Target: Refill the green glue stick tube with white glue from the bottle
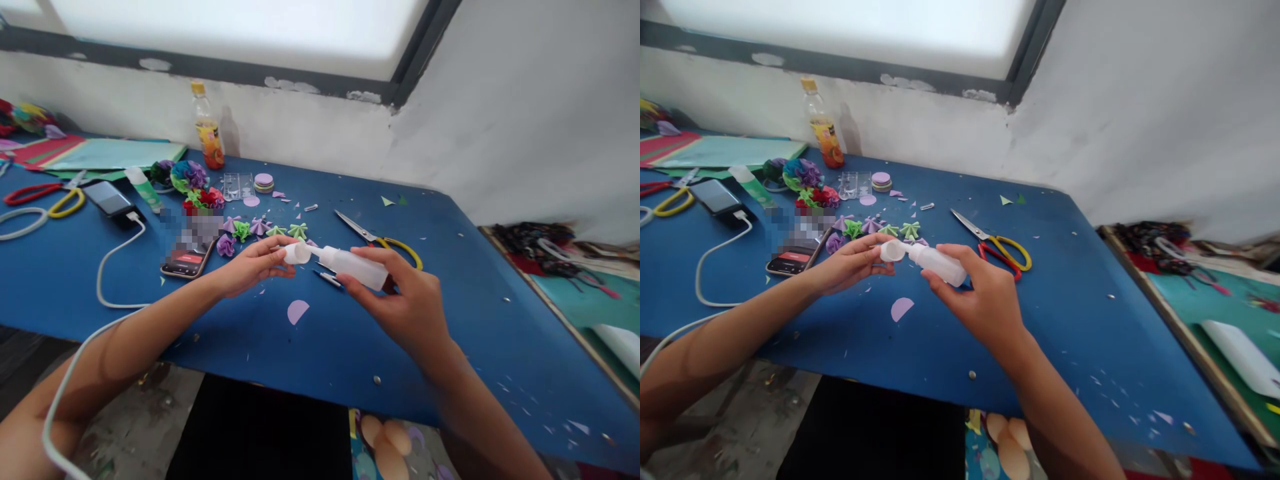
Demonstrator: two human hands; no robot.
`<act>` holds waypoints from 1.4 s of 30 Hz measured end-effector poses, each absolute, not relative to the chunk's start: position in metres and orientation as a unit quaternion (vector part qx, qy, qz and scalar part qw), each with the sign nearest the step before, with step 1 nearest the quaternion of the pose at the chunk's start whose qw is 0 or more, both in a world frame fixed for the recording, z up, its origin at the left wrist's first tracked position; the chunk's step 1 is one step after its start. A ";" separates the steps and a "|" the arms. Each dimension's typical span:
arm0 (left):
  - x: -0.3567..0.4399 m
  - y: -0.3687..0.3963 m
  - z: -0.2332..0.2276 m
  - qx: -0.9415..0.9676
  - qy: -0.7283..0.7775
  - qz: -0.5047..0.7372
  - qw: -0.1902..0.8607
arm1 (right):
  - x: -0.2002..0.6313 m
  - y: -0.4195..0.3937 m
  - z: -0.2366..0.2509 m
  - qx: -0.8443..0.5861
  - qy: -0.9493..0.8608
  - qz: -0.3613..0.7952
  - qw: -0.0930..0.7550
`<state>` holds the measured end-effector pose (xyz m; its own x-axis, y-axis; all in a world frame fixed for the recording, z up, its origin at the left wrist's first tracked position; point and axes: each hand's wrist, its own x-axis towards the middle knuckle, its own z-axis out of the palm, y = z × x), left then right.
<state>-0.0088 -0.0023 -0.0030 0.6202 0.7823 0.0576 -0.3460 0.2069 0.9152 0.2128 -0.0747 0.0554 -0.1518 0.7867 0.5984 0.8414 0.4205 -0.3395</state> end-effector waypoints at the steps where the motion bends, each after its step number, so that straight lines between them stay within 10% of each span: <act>1: -0.009 -0.002 -0.003 0.502 0.221 0.378 0.746 | 0.213 -0.074 0.055 -0.532 -0.760 -0.043 0.370; 21: -0.010 0.003 -0.010 0.606 0.243 0.409 0.637 | 0.211 -0.072 0.048 -0.416 -0.838 -0.138 0.324; 42: -0.004 0.000 -0.016 0.658 0.184 0.489 0.543 | 0.205 -0.068 0.033 -0.495 -0.764 0.066 0.408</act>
<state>-0.0041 -0.0003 -0.0163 0.4548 0.7724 0.4434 -0.2888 -0.3431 0.8938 0.2046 -0.0675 0.0329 -0.1767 0.8106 0.5583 0.7021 0.5013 -0.5057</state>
